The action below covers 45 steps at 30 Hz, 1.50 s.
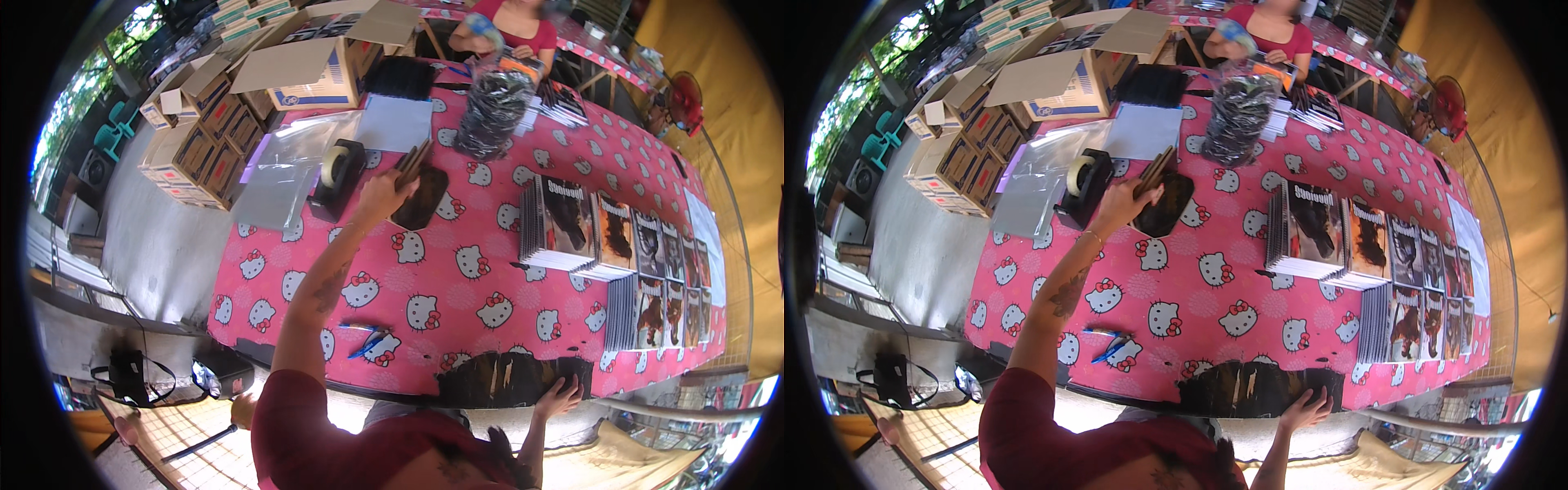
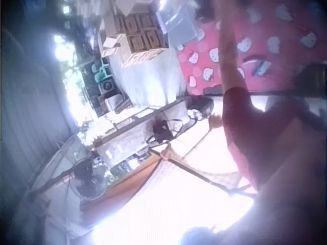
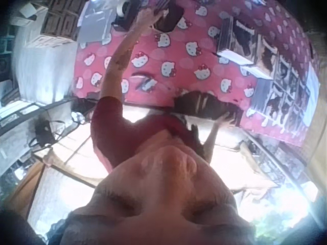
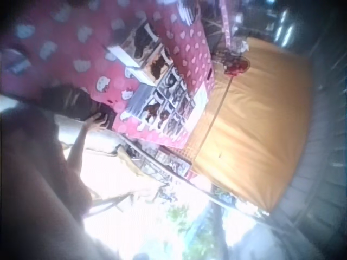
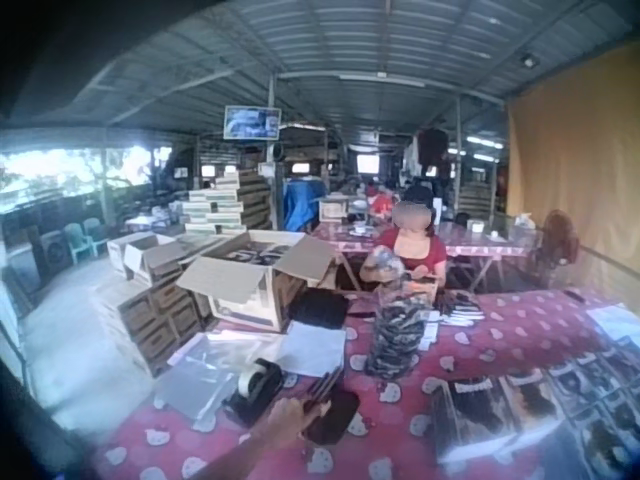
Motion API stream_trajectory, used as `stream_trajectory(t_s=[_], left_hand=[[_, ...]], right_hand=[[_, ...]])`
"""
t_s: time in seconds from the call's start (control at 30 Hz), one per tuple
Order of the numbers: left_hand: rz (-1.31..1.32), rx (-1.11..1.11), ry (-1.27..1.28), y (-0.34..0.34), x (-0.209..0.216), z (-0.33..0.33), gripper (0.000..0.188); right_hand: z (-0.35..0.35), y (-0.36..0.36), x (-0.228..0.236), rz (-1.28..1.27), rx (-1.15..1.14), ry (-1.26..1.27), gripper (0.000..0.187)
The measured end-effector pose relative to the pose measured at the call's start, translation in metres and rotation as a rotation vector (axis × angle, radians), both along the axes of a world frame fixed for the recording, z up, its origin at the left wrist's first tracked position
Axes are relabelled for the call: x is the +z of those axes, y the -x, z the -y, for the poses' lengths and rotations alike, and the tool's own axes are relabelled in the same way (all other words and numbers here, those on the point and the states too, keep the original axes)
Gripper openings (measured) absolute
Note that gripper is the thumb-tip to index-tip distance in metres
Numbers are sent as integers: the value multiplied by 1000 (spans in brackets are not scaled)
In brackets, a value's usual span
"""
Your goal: The person organizes and packages spiral-bound books by hand at a table, placing them into plastic bags and sealing them with tape.
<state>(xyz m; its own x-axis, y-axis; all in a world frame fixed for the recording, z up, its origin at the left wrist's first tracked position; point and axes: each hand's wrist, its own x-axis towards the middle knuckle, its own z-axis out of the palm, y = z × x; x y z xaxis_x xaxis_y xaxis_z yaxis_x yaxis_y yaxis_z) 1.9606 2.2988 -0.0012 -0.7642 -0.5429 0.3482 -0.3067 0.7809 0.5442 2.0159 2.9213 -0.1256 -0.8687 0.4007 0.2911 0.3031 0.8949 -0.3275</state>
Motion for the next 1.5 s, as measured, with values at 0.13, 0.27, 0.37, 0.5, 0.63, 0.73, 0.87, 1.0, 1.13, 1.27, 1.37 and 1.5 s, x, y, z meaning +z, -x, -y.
stream_trajectory(t_s=[0.13, 0.27, 0.37, 0.5, 0.63, 0.73, 0.87, 1.0, 1.13, 1.27, 1.37, 1.5], left_hand=[[-22, 189, -43, 7, -49, 60, 25], [182, 206, 252, 5, -88, 63, 22], [310, 207, 0, 10, -79, 65, 30], [136, 18, -260, -2, -68, 60, 38], [62, 33, -345, -5, -44, 29, 41], [139, 127, -212, -21, -51, -1, 37], [150, 240, -119, -38, -55, -8, 33], [216, 257, -149, -30, -54, 45, 35], [29, 343, -104, -36, -44, 54, 38], [-308, 637, 374, -84, -21, 20, 53], [-197, 562, 146, -133, -39, 55, 63], [-29, 594, -90, -138, -27, -8, 64]], right_hand=[[-3, 6, -1, -34, 62, -28, 43], [-4, 5, -2, -9, 37, -62, 44], [-3, 6, -1, 21, 16, -41, 44], [-6, 4, -3, 1, 22, -81, 44], [-1, 9, -2, 8, 18, -67, 45], [-8, 4, -3, 5, 31, -69, 45], [-10, 2, -10, 8, 3, -80, 47], [-5, 12, -5, 4, 30, -78, 48], [-8, 14, -10, 3, 55, -87, 47], [-17, 0, -13, -18, 44, -72, 48], [-7, 12, -11, -16, 24, -74, 48], [-13, 4, -12, -3, 14, -40, 46]])
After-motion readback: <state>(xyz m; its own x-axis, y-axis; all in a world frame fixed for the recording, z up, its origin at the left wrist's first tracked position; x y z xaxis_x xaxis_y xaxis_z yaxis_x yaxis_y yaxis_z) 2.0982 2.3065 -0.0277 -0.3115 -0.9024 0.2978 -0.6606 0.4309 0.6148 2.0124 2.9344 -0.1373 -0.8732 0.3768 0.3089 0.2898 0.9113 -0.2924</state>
